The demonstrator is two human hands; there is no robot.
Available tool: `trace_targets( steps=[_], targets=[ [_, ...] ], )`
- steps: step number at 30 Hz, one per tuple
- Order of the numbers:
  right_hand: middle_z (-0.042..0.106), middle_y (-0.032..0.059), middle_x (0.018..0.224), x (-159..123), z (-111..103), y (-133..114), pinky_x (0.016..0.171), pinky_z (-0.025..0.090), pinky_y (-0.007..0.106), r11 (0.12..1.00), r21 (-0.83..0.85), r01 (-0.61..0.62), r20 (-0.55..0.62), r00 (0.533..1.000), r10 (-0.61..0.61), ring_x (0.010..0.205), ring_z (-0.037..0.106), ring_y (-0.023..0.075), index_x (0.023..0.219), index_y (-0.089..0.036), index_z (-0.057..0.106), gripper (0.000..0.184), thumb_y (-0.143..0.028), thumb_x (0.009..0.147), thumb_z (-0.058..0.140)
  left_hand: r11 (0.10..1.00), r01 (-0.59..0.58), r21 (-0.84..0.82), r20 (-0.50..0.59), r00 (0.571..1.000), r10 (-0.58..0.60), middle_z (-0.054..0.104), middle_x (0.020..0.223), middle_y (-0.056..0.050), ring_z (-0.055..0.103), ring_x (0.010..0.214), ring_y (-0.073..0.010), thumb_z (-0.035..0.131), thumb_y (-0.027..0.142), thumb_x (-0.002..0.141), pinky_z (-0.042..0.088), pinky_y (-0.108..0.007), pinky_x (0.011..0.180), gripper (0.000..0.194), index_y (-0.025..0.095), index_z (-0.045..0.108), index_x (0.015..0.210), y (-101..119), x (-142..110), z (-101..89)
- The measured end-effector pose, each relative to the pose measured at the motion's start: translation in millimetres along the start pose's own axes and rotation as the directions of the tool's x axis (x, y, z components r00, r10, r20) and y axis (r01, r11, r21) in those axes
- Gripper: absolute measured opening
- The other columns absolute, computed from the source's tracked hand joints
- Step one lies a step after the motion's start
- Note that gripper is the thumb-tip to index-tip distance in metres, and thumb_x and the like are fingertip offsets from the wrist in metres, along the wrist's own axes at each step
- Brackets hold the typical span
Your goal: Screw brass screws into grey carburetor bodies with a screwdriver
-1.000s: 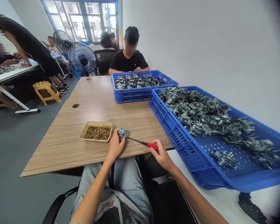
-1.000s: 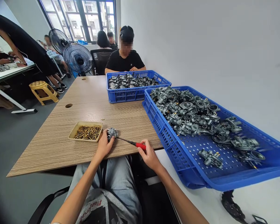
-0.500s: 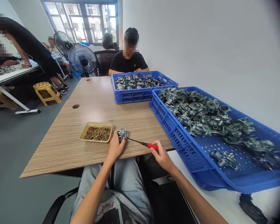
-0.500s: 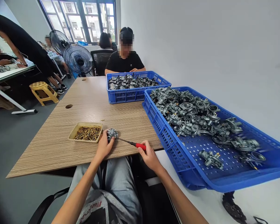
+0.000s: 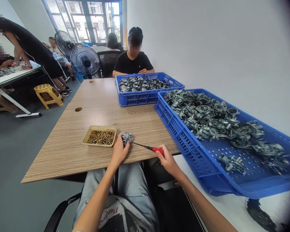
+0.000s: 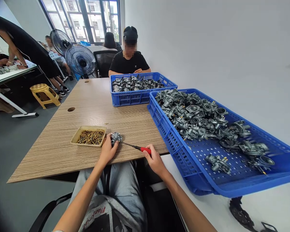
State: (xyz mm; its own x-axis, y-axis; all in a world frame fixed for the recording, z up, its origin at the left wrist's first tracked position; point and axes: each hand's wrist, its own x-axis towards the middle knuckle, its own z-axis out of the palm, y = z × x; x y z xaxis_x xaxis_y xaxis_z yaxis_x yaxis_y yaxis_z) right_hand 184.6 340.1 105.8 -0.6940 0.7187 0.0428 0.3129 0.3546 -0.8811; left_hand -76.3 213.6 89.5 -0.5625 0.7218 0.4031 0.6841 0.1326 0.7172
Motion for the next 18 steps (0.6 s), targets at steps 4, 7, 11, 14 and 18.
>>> trace_targets(
  steps=[4, 7, 11, 14, 18],
  targets=[
    [0.048, -0.0047, 0.069, -0.8, -0.4, -1.7, 0.055, 0.039, 0.029, 1.0, 0.003, 0.022, 0.005, 1.0, -0.022, 0.057, 0.049, 0.0168, 0.106, -0.024, 0.047, 0.029, -0.053, 0.103, 0.046, 1.0, 0.008, 0.0, 0.024, 1.0, -0.008, 0.068, 0.13, -0.016, 0.066, 0.12, -0.0289, 0.055, 0.033, 0.1, 0.052, -0.046, 0.105, 0.044, 0.02, 0.043, 0.14, 0.6, 0.3, -1.0],
    [0.05, -0.0043, 0.072, -1.7, -0.5, -2.6, 0.056, 0.038, 0.029, 0.999, 0.0, 0.039, -0.003, 0.999, -0.039, 0.058, 0.048, 0.0162, 0.111, -0.023, 0.046, 0.029, -0.05, 0.101, 0.05, 1.0, 0.026, 0.017, 0.026, 0.999, -0.027, 0.067, 0.13, -0.017, 0.065, 0.12, -0.0309, 0.055, 0.035, 0.1, 0.051, -0.049, 0.106, 0.045, 0.019, 0.043, 0.14, 1.4, 0.5, -1.8],
    [0.048, -0.0052, 0.069, -1.0, -0.5, -2.9, 0.056, 0.039, 0.029, 1.0, 0.001, 0.005, 0.002, 1.0, -0.005, 0.057, 0.048, 0.0165, 0.108, -0.023, 0.046, 0.03, -0.053, 0.103, 0.047, 0.999, 0.032, 0.005, 0.025, 0.999, -0.033, 0.066, 0.132, -0.019, 0.065, 0.121, -0.0314, 0.055, 0.036, 0.1, 0.051, -0.049, 0.106, 0.046, 0.018, 0.042, 0.14, 1.5, 0.2, -1.3],
    [0.046, -0.0053, 0.067, -0.3, -0.4, -3.2, 0.056, 0.04, 0.03, 1.0, 0.005, -0.011, 0.001, 1.0, 0.011, 0.057, 0.049, 0.0171, 0.102, -0.024, 0.046, 0.032, -0.056, 0.104, 0.044, 0.999, 0.034, 0.007, 0.025, 0.999, -0.034, 0.067, 0.132, -0.018, 0.066, 0.12, -0.031, 0.055, 0.036, 0.1, 0.051, -0.049, 0.106, 0.046, 0.019, 0.042, 0.141, 1.0, -0.4, -0.9],
    [0.049, -0.0044, 0.071, -0.9, -0.5, -4.3, 0.056, 0.04, 0.03, 1.0, 0.004, 0.015, 0.0, 1.0, -0.015, 0.058, 0.049, 0.0169, 0.105, -0.024, 0.047, 0.029, -0.053, 0.103, 0.047, 1.0, 0.025, 0.01, 0.015, 1.0, -0.025, 0.068, 0.13, -0.016, 0.066, 0.119, -0.0303, 0.055, 0.035, 0.1, 0.051, -0.048, 0.105, 0.045, 0.02, 0.043, 0.14, 0.8, -0.2, -0.8]
  ],
)
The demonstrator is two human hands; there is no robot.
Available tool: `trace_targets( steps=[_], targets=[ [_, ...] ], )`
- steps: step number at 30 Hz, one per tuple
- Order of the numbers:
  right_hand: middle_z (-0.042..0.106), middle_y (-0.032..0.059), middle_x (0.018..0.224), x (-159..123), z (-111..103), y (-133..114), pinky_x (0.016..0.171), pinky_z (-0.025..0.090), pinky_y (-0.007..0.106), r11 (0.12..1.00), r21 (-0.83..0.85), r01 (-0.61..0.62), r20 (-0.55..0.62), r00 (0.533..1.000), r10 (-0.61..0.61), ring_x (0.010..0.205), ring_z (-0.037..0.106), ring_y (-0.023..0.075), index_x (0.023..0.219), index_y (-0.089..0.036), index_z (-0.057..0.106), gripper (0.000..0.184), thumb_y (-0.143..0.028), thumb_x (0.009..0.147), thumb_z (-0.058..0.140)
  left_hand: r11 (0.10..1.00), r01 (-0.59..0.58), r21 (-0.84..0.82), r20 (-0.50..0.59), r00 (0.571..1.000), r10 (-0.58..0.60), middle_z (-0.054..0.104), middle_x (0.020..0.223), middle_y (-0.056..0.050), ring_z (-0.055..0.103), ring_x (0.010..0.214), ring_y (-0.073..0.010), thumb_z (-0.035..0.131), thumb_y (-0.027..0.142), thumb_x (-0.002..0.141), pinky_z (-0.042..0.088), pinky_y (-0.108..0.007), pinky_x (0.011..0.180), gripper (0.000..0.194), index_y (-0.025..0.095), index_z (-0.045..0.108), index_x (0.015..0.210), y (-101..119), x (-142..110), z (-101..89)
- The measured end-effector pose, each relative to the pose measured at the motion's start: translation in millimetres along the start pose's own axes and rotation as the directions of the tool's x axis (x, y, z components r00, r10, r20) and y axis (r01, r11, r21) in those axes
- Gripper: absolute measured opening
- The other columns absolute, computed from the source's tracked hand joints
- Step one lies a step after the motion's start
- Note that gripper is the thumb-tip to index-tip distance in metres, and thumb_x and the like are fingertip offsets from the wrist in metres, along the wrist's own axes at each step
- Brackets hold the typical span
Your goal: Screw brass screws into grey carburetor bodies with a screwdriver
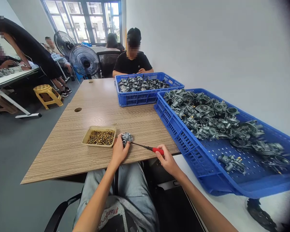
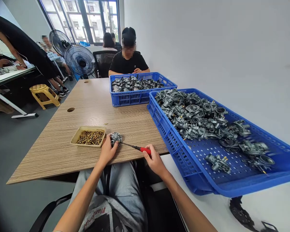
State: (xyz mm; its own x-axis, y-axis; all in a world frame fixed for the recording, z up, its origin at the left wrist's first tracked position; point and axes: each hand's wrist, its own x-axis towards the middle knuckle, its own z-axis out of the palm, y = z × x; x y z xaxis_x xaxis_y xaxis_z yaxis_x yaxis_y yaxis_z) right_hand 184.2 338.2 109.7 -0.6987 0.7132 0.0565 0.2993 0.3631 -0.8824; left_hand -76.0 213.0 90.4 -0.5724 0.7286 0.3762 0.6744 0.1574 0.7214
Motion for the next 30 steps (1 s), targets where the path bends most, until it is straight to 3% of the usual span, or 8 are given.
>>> trace_targets(
  steps=[8, 14, 22, 30],
  targets=[
    [0.051, -0.0034, 0.071, 0.5, -0.6, -1.2, 0.058, 0.039, 0.031, 0.999, -0.037, 0.008, -0.01, 1.0, -0.008, 0.061, 0.051, 0.0179, 0.101, -0.024, 0.049, 0.029, -0.053, 0.103, 0.046, 1.0, 0.001, -0.001, 0.005, 1.0, -0.001, 0.068, 0.129, -0.016, 0.067, 0.118, -0.0302, 0.055, 0.035, 0.1, 0.052, -0.048, 0.105, 0.045, 0.02, 0.043, 0.14, -0.2, 0.2, 0.4],
    [0.054, -0.0029, 0.074, 0.0, -0.4, 0.2, 0.058, 0.04, 0.031, 0.999, -0.023, 0.03, -0.009, 1.0, -0.03, 0.061, 0.051, 0.0178, 0.11, -0.024, 0.047, 0.028, -0.05, 0.101, 0.051, 1.0, -0.006, 0.01, 0.004, 1.0, 0.005, 0.067, 0.129, -0.018, 0.066, 0.119, -0.031, 0.054, 0.036, 0.1, 0.052, -0.048, 0.103, 0.045, 0.019, 0.042, 0.141, -0.2, 0.0, 0.1],
    [0.05, -0.0044, 0.066, 0.5, -1.4, -3.4, 0.056, 0.041, 0.03, 1.0, -0.019, -0.001, -0.004, 1.0, 0.001, 0.058, 0.054, 0.0182, 0.1, -0.025, 0.049, 0.03, -0.054, 0.104, 0.046, 1.0, 0.001, -0.012, 0.011, 1.0, -0.001, 0.067, 0.131, -0.017, 0.067, 0.118, -0.0302, 0.054, 0.036, 0.1, 0.051, -0.049, 0.105, 0.045, 0.02, 0.043, 0.14, 0.1, 0.4, -1.5],
    [0.056, -0.0011, 0.077, -0.3, -1.2, 0.6, 0.058, 0.043, 0.03, 1.0, -0.02, 0.018, -0.01, 1.0, -0.018, 0.062, 0.056, 0.0182, 0.109, -0.023, 0.048, 0.028, -0.051, 0.103, 0.047, 1.0, -0.012, 0.005, 0.004, 1.0, 0.012, 0.067, 0.132, -0.018, 0.066, 0.121, -0.0312, 0.054, 0.036, 0.101, 0.051, -0.05, 0.106, 0.045, 0.019, 0.043, 0.142, 0.8, 0.1, -0.8]
  ],
)
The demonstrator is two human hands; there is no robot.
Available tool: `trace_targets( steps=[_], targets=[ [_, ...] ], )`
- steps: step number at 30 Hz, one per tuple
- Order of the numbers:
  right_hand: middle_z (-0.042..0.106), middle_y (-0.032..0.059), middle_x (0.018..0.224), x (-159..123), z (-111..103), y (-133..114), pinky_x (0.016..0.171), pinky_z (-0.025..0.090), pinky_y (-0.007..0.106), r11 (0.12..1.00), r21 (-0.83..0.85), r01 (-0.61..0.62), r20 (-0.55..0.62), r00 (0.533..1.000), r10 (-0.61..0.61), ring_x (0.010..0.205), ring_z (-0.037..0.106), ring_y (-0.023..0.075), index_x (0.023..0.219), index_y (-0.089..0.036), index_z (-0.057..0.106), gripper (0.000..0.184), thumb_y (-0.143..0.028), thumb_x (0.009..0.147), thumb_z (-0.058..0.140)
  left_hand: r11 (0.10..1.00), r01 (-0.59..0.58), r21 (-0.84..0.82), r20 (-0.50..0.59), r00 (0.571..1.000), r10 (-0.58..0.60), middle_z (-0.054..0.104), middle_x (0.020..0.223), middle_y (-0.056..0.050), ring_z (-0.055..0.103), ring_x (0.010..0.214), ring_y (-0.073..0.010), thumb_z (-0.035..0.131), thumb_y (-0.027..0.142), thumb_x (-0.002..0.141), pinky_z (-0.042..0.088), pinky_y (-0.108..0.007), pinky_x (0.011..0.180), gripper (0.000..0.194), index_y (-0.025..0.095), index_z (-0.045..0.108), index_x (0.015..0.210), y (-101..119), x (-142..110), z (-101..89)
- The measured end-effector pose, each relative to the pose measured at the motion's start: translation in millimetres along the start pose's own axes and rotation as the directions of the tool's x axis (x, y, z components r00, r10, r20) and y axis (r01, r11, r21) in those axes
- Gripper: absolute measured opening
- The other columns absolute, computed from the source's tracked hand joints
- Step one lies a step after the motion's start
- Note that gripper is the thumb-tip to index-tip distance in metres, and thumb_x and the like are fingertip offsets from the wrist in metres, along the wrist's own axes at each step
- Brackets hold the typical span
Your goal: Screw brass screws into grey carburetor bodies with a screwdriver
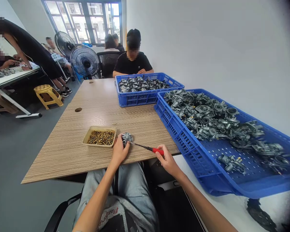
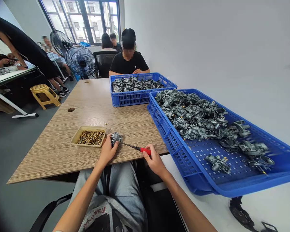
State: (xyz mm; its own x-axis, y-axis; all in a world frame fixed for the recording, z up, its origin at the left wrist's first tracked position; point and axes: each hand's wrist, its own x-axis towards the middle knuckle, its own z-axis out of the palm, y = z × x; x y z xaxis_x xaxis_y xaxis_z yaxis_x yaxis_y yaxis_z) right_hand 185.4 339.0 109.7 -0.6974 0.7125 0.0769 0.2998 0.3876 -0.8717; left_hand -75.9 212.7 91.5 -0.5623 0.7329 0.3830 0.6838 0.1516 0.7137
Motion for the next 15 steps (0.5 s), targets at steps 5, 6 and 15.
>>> trace_targets(
  steps=[5, 6, 15],
  targets=[
    [0.055, -0.0021, 0.077, -0.7, 0.2, 2.7, 0.06, 0.044, 0.03, 1.0, -0.006, 0.007, -0.009, 1.0, -0.007, 0.063, 0.055, 0.0179, 0.113, -0.023, 0.046, 0.029, -0.05, 0.102, 0.049, 1.0, 0.007, -0.006, 0.003, 1.0, -0.007, 0.066, 0.133, -0.019, 0.066, 0.121, -0.0314, 0.053, 0.036, 0.101, 0.051, -0.05, 0.107, 0.046, 0.018, 0.043, 0.142, 0.1, -0.3, 0.4],
    [0.054, -0.0025, 0.076, -0.3, 0.3, 2.4, 0.06, 0.043, 0.031, 1.0, -0.012, 0.0, -0.006, 1.0, 0.0, 0.062, 0.054, 0.018, 0.111, -0.023, 0.046, 0.029, -0.05, 0.102, 0.048, 1.0, 0.003, -0.008, -0.001, 1.0, -0.003, 0.066, 0.133, -0.018, 0.065, 0.122, -0.0313, 0.053, 0.036, 0.101, 0.051, -0.05, 0.107, 0.045, 0.018, 0.043, 0.142, 0.1, -0.3, 0.4],
    [0.049, -0.0052, 0.07, 0.5, 1.6, -1.2, 0.058, 0.038, 0.031, 1.0, -0.007, 0.019, -0.003, 1.0, -0.019, 0.056, 0.048, 0.0172, 0.109, -0.024, 0.046, 0.027, -0.049, 0.101, 0.05, 1.0, 0.005, -0.009, 0.005, 1.0, -0.005, 0.067, 0.132, -0.018, 0.067, 0.121, -0.0302, 0.053, 0.035, 0.101, 0.053, -0.047, 0.104, 0.046, 0.018, 0.042, 0.142, -1.6, 0.2, 0.6]
  ],
)
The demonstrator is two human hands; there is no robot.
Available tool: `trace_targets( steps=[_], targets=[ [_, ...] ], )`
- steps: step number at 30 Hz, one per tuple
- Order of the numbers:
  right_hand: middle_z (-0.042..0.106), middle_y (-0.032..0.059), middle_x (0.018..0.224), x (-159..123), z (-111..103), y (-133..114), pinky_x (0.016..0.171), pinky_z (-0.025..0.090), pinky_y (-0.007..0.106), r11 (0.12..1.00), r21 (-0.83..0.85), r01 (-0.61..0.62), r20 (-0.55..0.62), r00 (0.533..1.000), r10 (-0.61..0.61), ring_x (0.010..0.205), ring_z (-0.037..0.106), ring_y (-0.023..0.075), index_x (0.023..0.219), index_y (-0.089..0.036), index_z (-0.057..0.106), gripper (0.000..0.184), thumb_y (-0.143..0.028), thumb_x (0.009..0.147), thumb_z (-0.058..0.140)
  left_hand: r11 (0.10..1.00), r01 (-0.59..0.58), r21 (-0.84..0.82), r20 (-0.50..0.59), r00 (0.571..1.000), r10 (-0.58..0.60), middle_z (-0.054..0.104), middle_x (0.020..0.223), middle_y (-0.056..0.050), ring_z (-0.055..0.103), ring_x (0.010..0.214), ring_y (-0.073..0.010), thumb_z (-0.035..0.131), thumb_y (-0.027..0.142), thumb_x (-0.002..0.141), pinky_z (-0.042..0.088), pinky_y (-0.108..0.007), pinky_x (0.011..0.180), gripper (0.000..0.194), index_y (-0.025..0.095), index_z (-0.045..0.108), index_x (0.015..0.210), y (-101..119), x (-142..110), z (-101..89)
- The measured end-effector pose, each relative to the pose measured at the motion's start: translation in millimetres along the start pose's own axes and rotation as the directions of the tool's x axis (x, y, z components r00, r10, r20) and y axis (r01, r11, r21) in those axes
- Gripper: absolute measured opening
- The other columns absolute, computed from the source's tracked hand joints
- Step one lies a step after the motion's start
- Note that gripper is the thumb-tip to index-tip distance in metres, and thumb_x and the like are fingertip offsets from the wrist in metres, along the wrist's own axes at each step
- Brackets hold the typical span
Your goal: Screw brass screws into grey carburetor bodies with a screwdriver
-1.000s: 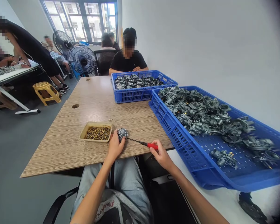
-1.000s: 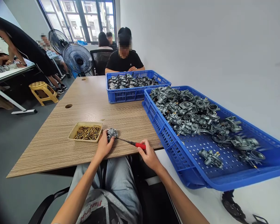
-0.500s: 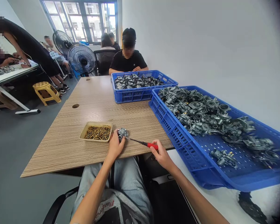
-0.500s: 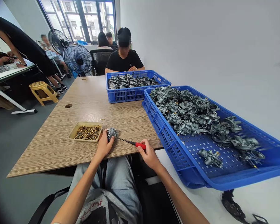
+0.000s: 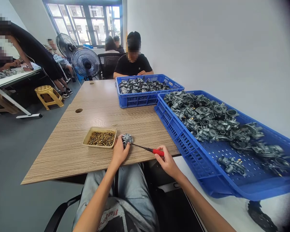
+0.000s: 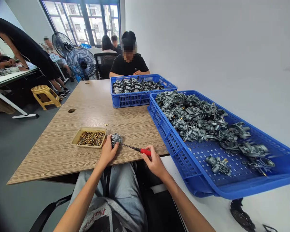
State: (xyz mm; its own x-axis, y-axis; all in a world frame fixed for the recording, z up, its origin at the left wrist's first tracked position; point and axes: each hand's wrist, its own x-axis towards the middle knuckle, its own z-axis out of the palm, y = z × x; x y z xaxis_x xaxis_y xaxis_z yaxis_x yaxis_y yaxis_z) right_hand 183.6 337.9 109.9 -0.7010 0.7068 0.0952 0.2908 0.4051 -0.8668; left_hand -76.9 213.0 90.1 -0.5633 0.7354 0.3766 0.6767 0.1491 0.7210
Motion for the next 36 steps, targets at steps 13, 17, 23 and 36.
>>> trace_targets(
  steps=[13, 17, 23, 36],
  targets=[
    [0.049, -0.0045, 0.071, 0.8, 0.0, 1.8, 0.06, 0.037, 0.032, 0.999, -0.014, 0.029, -0.012, 1.0, -0.029, 0.059, 0.048, 0.0174, 0.106, -0.024, 0.048, 0.025, -0.049, 0.102, 0.05, 1.0, -0.005, 0.004, -0.004, 1.0, 0.005, 0.067, 0.13, -0.018, 0.067, 0.118, -0.0305, 0.053, 0.036, 0.1, 0.053, -0.048, 0.103, 0.044, 0.019, 0.043, 0.14, 0.4, 0.2, 0.1],
    [0.05, -0.0042, 0.073, 0.5, 0.2, 3.8, 0.061, 0.038, 0.032, 1.0, -0.012, 0.017, -0.014, 1.0, -0.017, 0.06, 0.049, 0.0179, 0.109, -0.024, 0.047, 0.026, -0.049, 0.101, 0.05, 1.0, 0.0, -0.007, 0.001, 1.0, 0.0, 0.068, 0.13, -0.017, 0.067, 0.119, -0.0302, 0.053, 0.036, 0.1, 0.052, -0.048, 0.104, 0.044, 0.019, 0.042, 0.14, 1.0, 0.0, -0.2],
    [0.049, -0.0035, 0.072, 1.2, 1.3, 4.7, 0.061, 0.037, 0.033, 0.999, -0.034, 0.024, -0.015, 1.0, -0.024, 0.063, 0.051, 0.0189, 0.102, -0.024, 0.048, 0.028, -0.052, 0.103, 0.047, 1.0, -0.001, -0.011, -0.002, 1.0, 0.001, 0.068, 0.13, -0.017, 0.067, 0.119, -0.0306, 0.054, 0.036, 0.1, 0.052, -0.047, 0.104, 0.044, 0.02, 0.043, 0.14, 1.8, -0.3, -0.8],
    [0.055, -0.0014, 0.079, 0.4, -0.2, 1.8, 0.066, 0.041, 0.034, 0.999, -0.038, 0.03, -0.018, 0.999, -0.031, 0.065, 0.052, 0.0191, 0.106, -0.024, 0.049, 0.025, -0.049, 0.103, 0.048, 1.0, 0.011, 0.001, 0.013, 1.0, -0.011, 0.067, 0.132, -0.018, 0.067, 0.118, -0.0312, 0.053, 0.036, 0.101, 0.052, -0.05, 0.104, 0.044, 0.019, 0.042, 0.14, 1.9, 0.3, -0.8]
  ],
)
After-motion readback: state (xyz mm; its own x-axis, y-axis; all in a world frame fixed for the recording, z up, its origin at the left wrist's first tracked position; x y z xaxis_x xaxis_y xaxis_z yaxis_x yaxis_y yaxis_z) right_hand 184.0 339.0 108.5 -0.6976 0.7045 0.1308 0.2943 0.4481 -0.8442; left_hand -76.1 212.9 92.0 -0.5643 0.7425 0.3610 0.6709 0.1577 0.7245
